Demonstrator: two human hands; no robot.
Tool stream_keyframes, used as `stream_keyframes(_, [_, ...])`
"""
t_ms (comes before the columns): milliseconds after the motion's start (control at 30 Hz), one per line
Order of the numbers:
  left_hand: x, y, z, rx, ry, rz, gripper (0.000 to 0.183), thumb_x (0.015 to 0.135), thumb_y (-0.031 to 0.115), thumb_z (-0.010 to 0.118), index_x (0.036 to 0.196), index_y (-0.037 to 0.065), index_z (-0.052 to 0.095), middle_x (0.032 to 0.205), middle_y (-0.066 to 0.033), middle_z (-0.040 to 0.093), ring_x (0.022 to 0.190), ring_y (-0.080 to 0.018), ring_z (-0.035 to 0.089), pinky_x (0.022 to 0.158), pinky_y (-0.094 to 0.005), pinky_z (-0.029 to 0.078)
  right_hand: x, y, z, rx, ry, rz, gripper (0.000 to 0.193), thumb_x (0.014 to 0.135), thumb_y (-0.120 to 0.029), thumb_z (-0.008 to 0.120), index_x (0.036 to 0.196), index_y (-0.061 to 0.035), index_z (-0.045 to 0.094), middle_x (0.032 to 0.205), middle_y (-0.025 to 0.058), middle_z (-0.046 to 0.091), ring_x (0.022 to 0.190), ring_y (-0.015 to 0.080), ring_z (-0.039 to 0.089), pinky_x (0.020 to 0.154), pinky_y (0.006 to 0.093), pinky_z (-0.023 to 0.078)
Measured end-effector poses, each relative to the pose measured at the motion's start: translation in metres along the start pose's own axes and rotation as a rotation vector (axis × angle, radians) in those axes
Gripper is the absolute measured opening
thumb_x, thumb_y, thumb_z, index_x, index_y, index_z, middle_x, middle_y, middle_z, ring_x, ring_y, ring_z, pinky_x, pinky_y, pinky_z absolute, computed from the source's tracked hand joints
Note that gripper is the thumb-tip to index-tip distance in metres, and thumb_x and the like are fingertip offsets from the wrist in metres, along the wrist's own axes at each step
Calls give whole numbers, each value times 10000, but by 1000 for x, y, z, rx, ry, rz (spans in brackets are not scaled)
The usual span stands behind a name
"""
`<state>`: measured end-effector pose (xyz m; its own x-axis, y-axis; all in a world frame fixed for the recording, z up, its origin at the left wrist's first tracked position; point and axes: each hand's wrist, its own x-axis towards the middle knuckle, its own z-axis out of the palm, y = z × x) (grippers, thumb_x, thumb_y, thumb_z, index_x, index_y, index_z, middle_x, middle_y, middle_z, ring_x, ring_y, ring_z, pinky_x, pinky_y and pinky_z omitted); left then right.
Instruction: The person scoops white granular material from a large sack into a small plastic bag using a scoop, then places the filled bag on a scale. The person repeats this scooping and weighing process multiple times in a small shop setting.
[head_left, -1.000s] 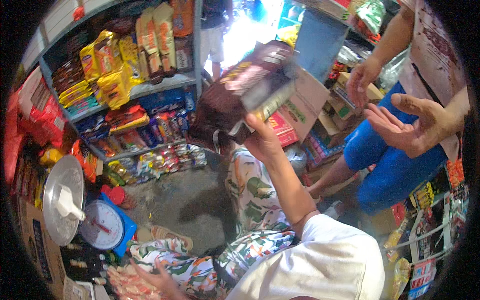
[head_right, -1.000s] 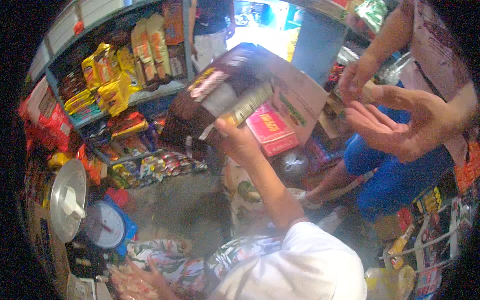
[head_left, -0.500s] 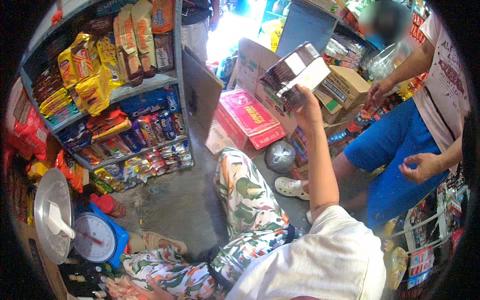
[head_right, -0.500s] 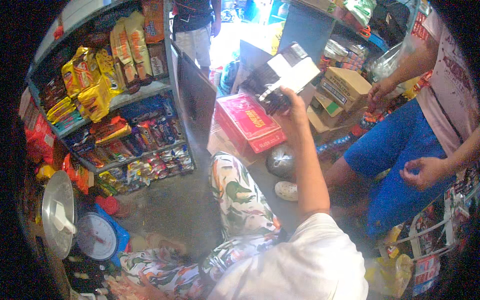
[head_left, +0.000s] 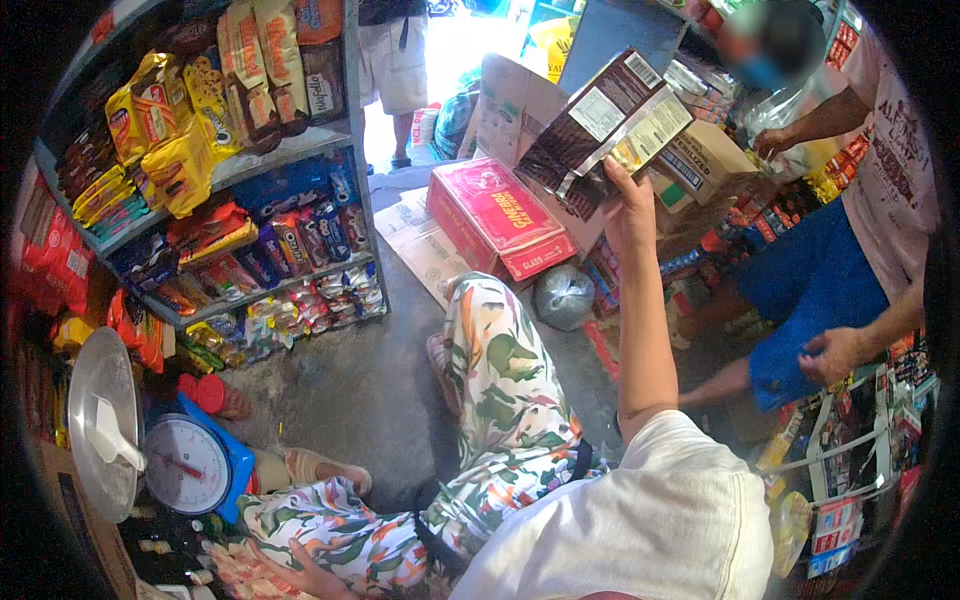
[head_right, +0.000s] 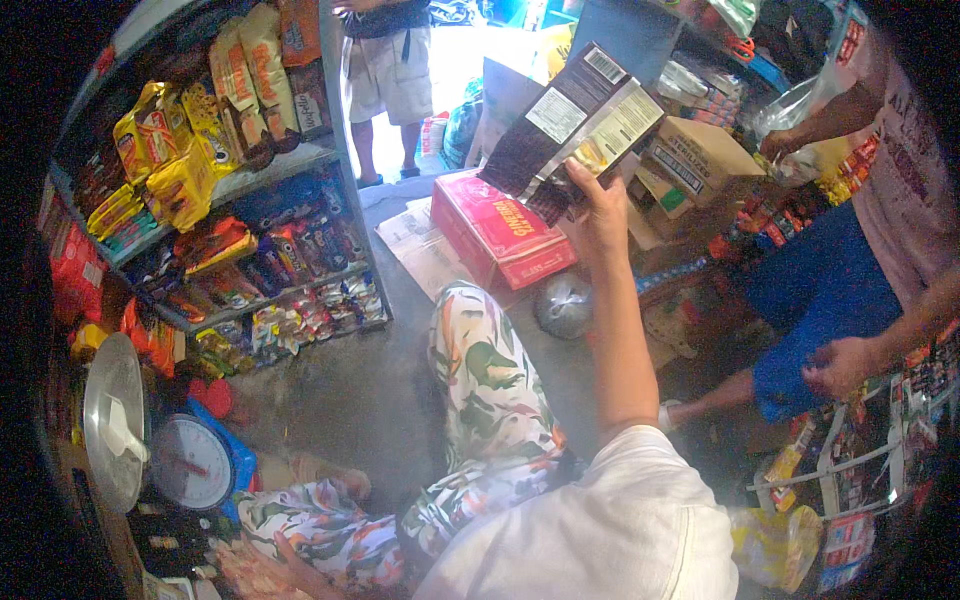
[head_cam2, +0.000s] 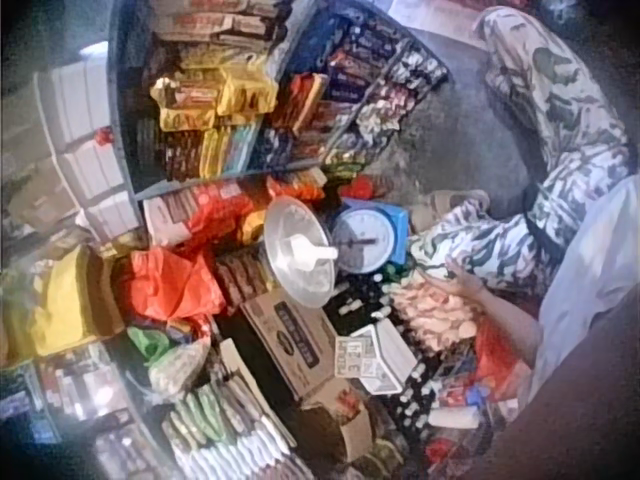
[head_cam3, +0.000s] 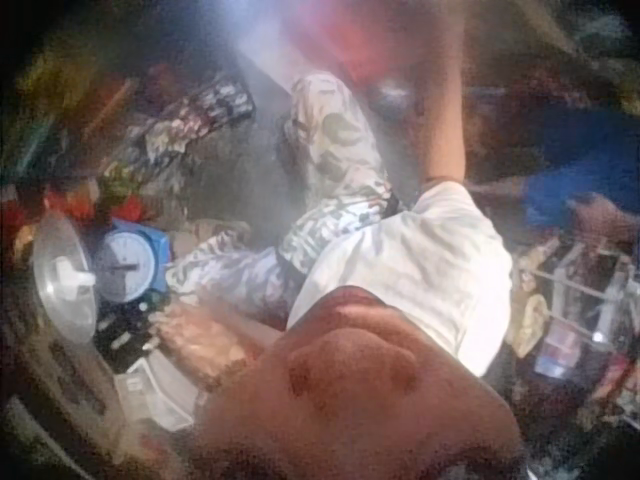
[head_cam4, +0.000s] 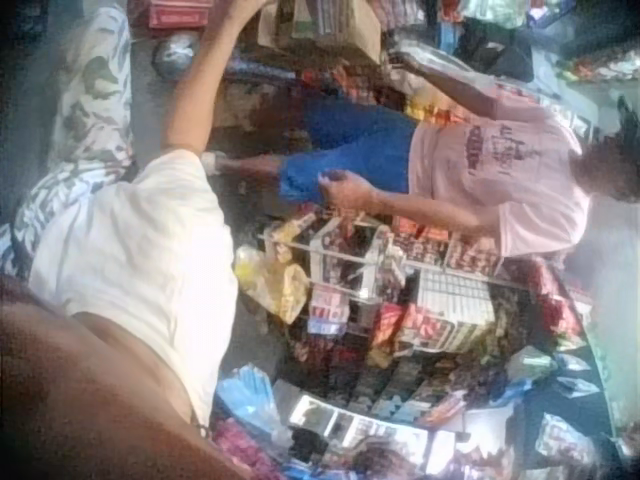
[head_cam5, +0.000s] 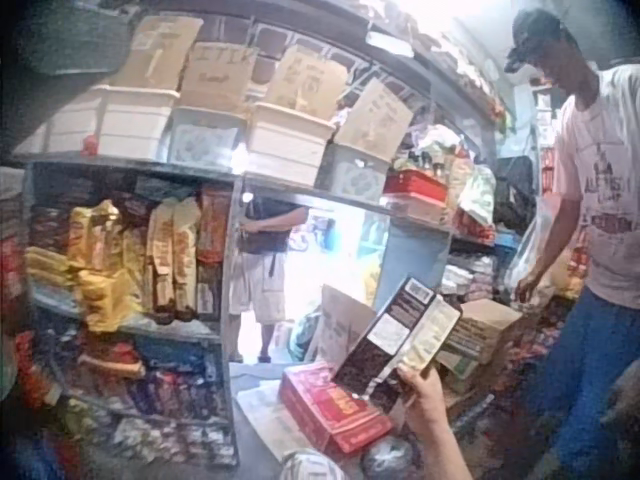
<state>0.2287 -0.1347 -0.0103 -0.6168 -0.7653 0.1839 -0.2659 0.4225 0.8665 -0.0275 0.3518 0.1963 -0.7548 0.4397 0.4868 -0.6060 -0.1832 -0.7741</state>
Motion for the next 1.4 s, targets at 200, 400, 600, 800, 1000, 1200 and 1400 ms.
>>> stream_keyframes(200, [-2, 3, -6, 42, 15, 24, 678, 801, 199, 669, 1367, 21, 341, 1369, -219, 363, 1250, -320, 367, 1022, -404, 325, -5, 11, 10, 51, -69, 9, 446, 781, -108, 682, 1164, -14, 474, 1061, 77, 588, 956, 181, 594, 864, 360, 486])
stream_keyframes(400, [2, 7, -11, 91, 11, 69, 723, 807, 285, 676, 1360, -24, 327, 1357, -255, 368, 1249, -339, 374, 1044, -422, 303, -15, 30, 7, -37, -72, 131, 404, 750, -135, 706, 1098, -19, 535, 1055, 84, 602, 928, 161, 596, 760, 308, 507])
stream_keyframes(600, [-2, 20, -5, 297, -33, 228, 774, 823, 332, 668, 1378, -39, 278, 1359, -273, 364, 1225, -372, 402, 1045, -429, 309, -110, 46, 47, -672, -575, 195, 658, 646, -228, 806, 1197, -18, 513, 1093, 97, 585, 1038, 212, 554, 936, 332, 405])
stream_keyframes(800, [-6, 99, 8, 43, -595, 499, 789, 758, 241, 701, 1389, 10, 288, 1384, -237, 351, 1259, -349, 382, 1025, -404, 332, -148, 22, 102, -907, -1478, -62, 561, 650, -234, 736, 1147, -55, 546, 927, 117, 589, 900, 288, 548, 754, 382, 479])
stream_keyframes(1000, [-25, 144, 6, -46, -1020, 251, 833, 623, 210, 824, 1310, 2, 402, 1172, -188, 546, 1104, -265, 536, 943, -348, 415, -150, -7, 163, -508, -1840, -54, 533, 636, -244, 739, 1087, -15, 572, 975, 137, 614, 896, 316, 593, 774, 399, 478])
stream_keyframes(1200, [-57, 96, -19, -489, -567, -272, 700, 717, 189, 781, 1293, 20, 422, 1121, -112, 575, 1031, -146, 548, 888, -324, 441, -138, 27, 156, -452, -1214, -39, 587, 720, -191, 700, 1231, 19, 502, 1246, 150, 530, 1178, 261, 479, 996, 380, 350])
stream_keyframes(1400, [-58, 51, -75, -1378, 203, -399, 480, 840, 199, 615, 1267, 64, 440, 1183, -95, 555, 1034, -216, 570, 867, -371, 468, -85, 123, 71, -1209, -1047, -67, 619, 820, -184, 639, 1349, -21, 361, 1335, 203, 416, 1247, 375, 369, 1047, 428, 284])
